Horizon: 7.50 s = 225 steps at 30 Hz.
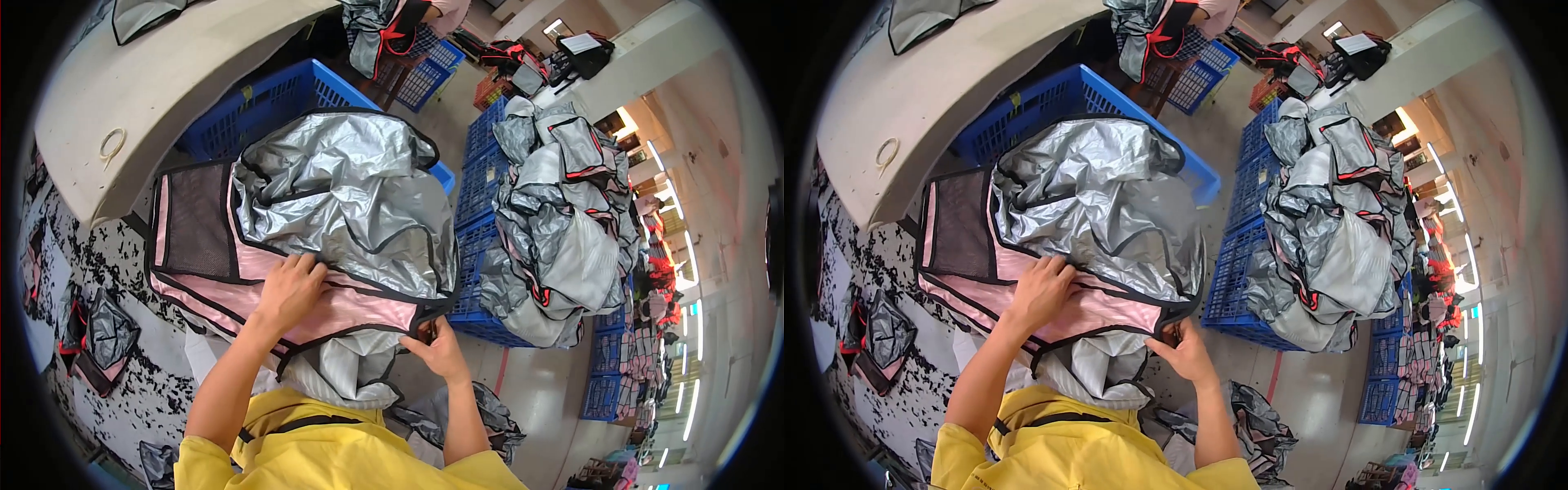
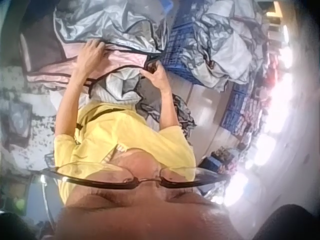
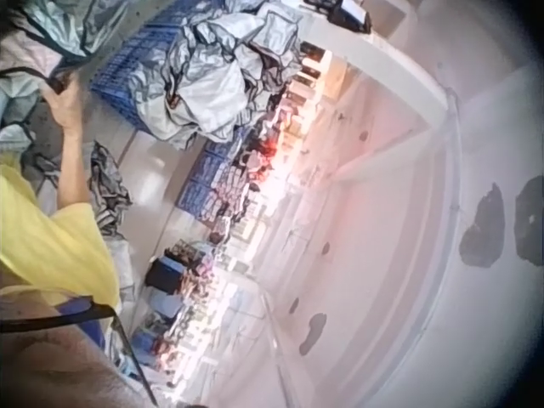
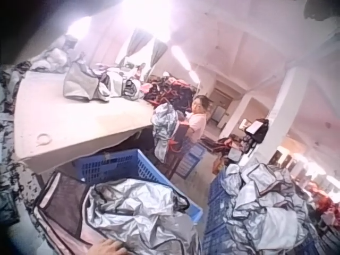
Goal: Inspecting, folding, and packing insulated bags into a crate.
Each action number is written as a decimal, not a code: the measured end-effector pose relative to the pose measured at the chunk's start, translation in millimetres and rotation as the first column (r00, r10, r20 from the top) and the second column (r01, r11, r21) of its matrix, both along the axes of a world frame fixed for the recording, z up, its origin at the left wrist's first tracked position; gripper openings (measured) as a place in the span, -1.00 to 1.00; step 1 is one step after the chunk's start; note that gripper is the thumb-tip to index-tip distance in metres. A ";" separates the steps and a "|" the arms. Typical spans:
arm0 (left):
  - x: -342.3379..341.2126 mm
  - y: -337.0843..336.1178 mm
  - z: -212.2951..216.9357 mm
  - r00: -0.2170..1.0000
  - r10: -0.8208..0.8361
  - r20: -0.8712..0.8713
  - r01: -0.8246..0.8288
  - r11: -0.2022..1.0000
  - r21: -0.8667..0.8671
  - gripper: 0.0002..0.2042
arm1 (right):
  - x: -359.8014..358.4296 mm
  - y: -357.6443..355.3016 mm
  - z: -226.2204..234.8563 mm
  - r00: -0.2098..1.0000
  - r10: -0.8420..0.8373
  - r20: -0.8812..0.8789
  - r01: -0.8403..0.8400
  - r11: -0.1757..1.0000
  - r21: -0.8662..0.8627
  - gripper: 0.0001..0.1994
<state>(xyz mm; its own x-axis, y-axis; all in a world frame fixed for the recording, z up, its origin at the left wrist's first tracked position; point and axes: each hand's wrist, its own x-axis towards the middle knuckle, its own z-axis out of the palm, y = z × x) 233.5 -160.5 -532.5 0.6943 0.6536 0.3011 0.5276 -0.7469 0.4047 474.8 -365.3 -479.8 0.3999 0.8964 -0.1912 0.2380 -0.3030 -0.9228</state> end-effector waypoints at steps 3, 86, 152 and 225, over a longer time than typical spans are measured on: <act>-6.9 -10.0 -8.7 0.995 -0.056 -0.086 0.069 0.985 0.157 -0.85 | 4.3 -1.9 7.3 1.000 0.025 0.019 -0.025 1.000 -0.005 -0.60; -15.1 -23.3 -10.2 0.983 -0.032 0.182 0.034 0.999 -0.004 -0.91 | -2.2 58.0 153.2 0.424 0.461 0.780 -0.212 0.888 -0.409 -0.77; -146.0 -49.0 -23.2 0.911 0.403 0.081 -0.406 0.914 0.013 -0.80 | -74.3 44.3 29.5 0.349 0.398 0.849 -0.604 0.788 -0.120 -0.57; -133.3 52.0 38.2 0.697 0.399 0.596 -0.207 0.907 -0.365 -0.93 | -33.7 5.3 170.5 0.875 0.197 0.443 -0.342 0.898 0.276 -0.81</act>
